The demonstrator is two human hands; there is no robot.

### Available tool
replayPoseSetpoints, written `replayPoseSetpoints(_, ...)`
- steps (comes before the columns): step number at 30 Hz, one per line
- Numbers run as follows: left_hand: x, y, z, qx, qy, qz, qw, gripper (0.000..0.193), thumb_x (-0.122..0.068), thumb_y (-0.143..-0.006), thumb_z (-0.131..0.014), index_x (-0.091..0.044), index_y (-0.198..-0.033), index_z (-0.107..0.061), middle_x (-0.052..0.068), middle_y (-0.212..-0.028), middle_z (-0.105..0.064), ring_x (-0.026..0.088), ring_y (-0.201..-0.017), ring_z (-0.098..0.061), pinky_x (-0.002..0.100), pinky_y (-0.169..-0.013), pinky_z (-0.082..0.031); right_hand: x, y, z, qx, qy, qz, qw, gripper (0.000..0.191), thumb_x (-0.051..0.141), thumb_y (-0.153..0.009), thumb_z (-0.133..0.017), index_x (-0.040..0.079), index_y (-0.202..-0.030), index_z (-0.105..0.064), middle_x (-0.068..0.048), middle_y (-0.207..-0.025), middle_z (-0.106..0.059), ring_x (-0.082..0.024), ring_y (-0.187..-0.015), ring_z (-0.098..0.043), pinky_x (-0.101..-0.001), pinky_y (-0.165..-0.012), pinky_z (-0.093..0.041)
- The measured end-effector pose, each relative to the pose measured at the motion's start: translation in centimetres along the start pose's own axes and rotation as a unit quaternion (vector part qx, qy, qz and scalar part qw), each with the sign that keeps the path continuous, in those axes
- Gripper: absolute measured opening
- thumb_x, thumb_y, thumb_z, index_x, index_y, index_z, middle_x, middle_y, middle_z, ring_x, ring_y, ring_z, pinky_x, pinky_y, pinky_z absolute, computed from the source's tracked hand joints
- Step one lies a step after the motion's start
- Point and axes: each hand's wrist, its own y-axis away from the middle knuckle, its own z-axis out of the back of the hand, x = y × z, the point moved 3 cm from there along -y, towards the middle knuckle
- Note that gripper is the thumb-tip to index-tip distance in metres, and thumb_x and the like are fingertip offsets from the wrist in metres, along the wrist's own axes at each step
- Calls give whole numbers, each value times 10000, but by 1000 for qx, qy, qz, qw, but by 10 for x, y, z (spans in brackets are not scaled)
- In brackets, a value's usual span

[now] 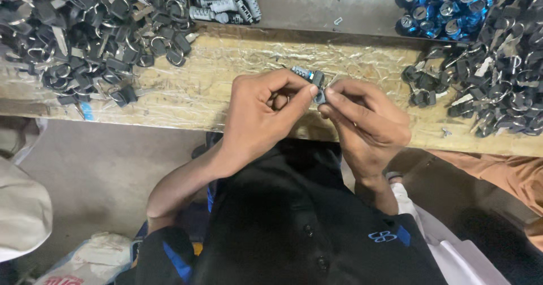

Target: The person sits at a workbench assembling lock cylinders. They pick up small lock plugs and pin components, insert pins into the plug by hand, press components together, and place finished assemblies aside while reaching for new parts from the piles on the bench.

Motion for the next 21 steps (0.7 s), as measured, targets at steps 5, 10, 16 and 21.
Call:
replayPoseSetpoints(5, 6, 5, -1, -33, -46, -70, 996, 91, -64, -1028, -706, 9, -974, -713, -39, -773, -603, 2, -624, -458, 218, -552, -360, -5, -3, -5, 16, -32, -31, 999, 302, -123, -900, -824, -21, -1170, -736, -177, -1109, -723, -184, -887, -706, -228, -754, -554)
replayPoseSetpoints(10, 32, 11, -15, -25, 258, 104, 960, 93, -56, -1053, -661, 9, -990, -684, -65, -783, -613, -10, -654, -480, 183, -550, -369, -10, -2, -10, -36, -113, -83, 990, 259, -130, -920, -782, -10, -1146, -744, -172, -1103, -718, -189, -875, -712, -243, -749, -588)
replayPoseSetpoints(16, 13, 6, -9, -44, 115, -43, 992, 54, -31, -1034, -696, 2, -1004, -665, -9, -860, -646, 27, -748, -550, 222, -648, -437, -6, 5, -15, -40, -7, -17, 999, 353, -146, -929, -811, 42, -1216, -730, -177, -1109, -699, -218, -963, -711, -265, -841, -585)
replayPoseSetpoints(21, -8, -10, 20, 61, -66, -106, 990, 64, -2, -985, -748, 4, -983, -684, 55, -804, -620, 129, -659, -560, 268, -605, -426, -11, 5, -22, -51, 6, 23, 998, 360, -168, -905, -812, 38, -1191, -736, -172, -1112, -700, -197, -898, -712, -263, -777, -591)
